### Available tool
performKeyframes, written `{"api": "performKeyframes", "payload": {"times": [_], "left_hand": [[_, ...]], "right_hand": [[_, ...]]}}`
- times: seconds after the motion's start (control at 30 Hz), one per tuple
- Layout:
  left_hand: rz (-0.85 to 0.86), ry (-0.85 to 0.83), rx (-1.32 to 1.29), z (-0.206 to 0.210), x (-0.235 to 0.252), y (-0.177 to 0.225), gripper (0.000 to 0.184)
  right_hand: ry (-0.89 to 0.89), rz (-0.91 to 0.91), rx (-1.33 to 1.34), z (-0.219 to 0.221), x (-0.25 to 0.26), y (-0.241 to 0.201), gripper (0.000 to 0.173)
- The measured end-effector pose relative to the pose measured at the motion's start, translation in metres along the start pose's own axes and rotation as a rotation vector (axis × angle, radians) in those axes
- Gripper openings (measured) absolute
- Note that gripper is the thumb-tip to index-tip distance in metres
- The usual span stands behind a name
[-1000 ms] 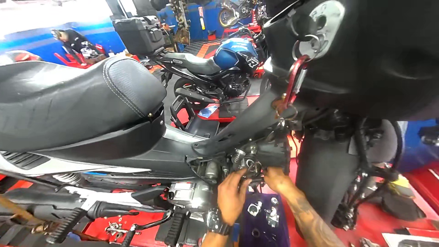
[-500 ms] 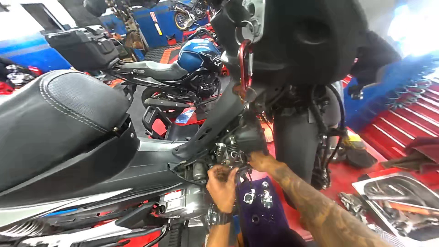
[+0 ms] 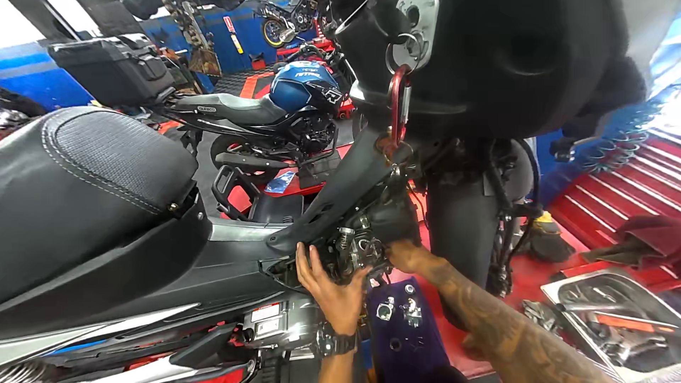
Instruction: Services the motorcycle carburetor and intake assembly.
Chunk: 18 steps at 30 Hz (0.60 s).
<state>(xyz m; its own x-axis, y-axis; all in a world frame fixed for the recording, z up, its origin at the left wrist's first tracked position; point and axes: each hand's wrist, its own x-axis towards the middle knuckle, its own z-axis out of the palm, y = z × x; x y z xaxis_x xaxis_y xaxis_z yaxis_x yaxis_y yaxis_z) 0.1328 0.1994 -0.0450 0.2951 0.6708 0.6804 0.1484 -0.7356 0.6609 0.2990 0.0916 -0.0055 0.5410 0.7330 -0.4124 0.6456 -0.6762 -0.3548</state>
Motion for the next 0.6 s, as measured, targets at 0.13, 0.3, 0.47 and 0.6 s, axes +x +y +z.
{"api": "performKeyframes", "payload": {"times": [0.13, 0.3, 0.47, 0.6], "left_hand": [[0.027, -0.016, -0.041, 0.001, -0.001, 0.001, 0.097], [-0.049, -0.045, -0.122, 0.009, -0.01, 0.003, 0.082], [-0.124, -0.105, -0.21, 0.014, -0.008, 0.0, 0.078], [-0.109, -0.132, -0.216, 0.013, -0.005, -0.003, 0.069]], "right_hand": [[-0.037, 0.024, -0.004, -0.002, 0.0, -0.001, 0.033], [-0.049, 0.018, -0.02, -0.001, 0.002, 0.0, 0.032], [0.001, -0.003, 0.008, 0.001, 0.001, 0.0, 0.03], [-0.023, 0.023, 0.004, 0.0, 0.002, -0.002, 0.031]]}}
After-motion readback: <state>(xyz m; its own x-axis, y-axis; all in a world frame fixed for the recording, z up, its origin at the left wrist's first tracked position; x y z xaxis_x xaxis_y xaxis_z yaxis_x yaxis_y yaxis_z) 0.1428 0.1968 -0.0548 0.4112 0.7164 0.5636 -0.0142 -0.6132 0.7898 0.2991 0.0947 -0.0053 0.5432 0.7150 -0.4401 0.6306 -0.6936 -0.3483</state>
